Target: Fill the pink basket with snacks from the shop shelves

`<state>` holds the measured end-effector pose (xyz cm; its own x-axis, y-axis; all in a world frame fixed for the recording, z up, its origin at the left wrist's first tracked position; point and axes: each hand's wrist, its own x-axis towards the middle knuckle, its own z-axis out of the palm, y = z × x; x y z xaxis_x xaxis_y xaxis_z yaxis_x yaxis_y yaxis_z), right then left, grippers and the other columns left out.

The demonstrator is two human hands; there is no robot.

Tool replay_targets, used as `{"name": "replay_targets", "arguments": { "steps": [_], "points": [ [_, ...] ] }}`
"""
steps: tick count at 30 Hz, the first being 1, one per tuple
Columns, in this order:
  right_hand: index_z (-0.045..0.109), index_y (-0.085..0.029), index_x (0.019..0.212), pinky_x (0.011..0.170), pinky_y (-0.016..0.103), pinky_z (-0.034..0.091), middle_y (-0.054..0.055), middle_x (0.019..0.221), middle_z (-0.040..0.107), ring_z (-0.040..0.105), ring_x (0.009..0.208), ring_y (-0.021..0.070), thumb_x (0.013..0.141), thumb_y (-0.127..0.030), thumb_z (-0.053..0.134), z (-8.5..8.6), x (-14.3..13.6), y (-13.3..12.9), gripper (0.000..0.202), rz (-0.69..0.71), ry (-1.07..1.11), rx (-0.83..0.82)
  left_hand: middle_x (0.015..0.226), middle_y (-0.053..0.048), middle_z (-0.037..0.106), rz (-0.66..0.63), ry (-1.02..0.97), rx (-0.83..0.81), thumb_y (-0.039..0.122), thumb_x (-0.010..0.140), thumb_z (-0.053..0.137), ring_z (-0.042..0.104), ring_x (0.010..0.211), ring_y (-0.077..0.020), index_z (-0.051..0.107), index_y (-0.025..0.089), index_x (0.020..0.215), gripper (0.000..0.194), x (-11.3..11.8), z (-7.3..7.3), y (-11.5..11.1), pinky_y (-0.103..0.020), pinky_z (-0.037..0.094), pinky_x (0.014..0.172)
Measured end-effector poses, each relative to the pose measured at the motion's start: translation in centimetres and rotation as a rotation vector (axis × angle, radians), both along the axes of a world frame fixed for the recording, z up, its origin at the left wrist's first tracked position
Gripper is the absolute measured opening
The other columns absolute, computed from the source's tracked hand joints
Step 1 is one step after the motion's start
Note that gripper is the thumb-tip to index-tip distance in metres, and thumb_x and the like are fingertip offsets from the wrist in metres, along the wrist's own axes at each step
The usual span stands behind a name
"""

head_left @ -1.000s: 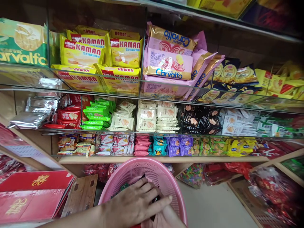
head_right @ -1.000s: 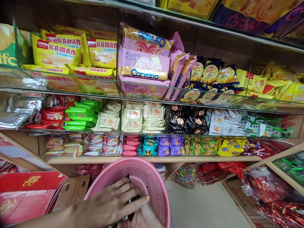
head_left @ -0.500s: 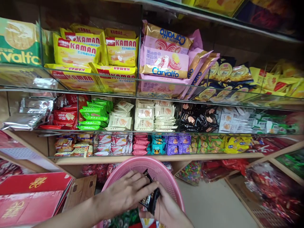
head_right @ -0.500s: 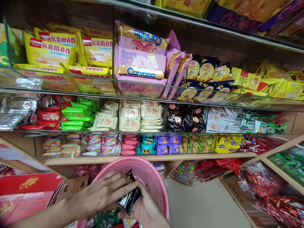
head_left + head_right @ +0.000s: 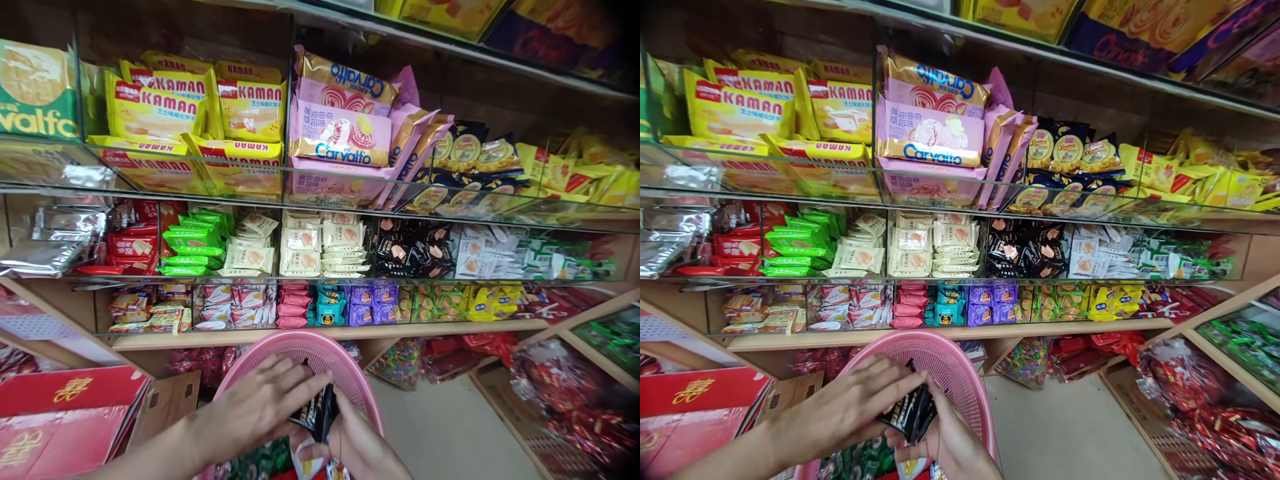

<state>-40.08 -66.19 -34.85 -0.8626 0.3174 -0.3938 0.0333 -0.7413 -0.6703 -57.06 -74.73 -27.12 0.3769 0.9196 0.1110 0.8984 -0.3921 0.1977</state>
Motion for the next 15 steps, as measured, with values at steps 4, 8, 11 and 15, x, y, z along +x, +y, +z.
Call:
{"name": "replay_targets", "arguments": {
  "steps": [4,8,11,15],
  "points": [
    [0.065,-0.011,0.097,0.063,0.03,0.05,0.011,0.075,0.069,0.064,0.069,0.018,0.081,-0.067,0.038,-1.3,0.7,-0.8,0.064,0.062,-0.013,-0.025,0.116,-0.008,0.061,-0.013,0.06,0.03,0.033,0.081,0.061,0.056,0.106,-0.0236,0.021,0.021,0.143,0.075,1.5,-1.6,-0.4,-0.036,0.042,0.094],
    [0.064,-0.01,0.1,0.064,0.031,0.05,0.011,0.072,0.069,0.064,0.064,0.0176,0.08,-0.067,0.041,-2.3,1.1,-1.5,0.064,0.024,-0.075,-0.059,0.117,-0.007,0.06,-0.014,0.048,0.021,0.03,0.082,0.06,0.054,0.108,-0.0228,0.02,0.021,0.144,0.074,1.8,-3.2,-1.0,-0.036,0.04,0.098],
    [0.063,-0.009,0.1,0.066,0.035,0.051,0.011,0.071,0.069,0.064,0.061,0.0177,0.081,-0.066,0.039,-2.7,1.2,-1.7,0.064,0.027,-0.095,-0.056,0.13,-0.008,0.053,-0.026,0.042,0.007,0.031,0.08,0.063,0.047,0.118,-0.0256,0.015,0.023,0.145,0.081,1.7,-4.1,-1.1,-0.04,0.036,0.103],
    [0.062,-0.012,0.105,0.066,0.036,0.051,0.009,0.075,0.069,0.064,0.066,0.0185,0.081,-0.064,0.041,-2.3,0.9,-1.5,0.061,0.013,-0.07,-0.066,0.128,-0.011,0.054,-0.056,0.021,-0.022,0.044,0.079,0.06,0.048,0.119,-0.0249,0.013,0.02,0.145,0.085,1.5,-4.1,-0.7,-0.04,0.034,0.105]
  ]
}}
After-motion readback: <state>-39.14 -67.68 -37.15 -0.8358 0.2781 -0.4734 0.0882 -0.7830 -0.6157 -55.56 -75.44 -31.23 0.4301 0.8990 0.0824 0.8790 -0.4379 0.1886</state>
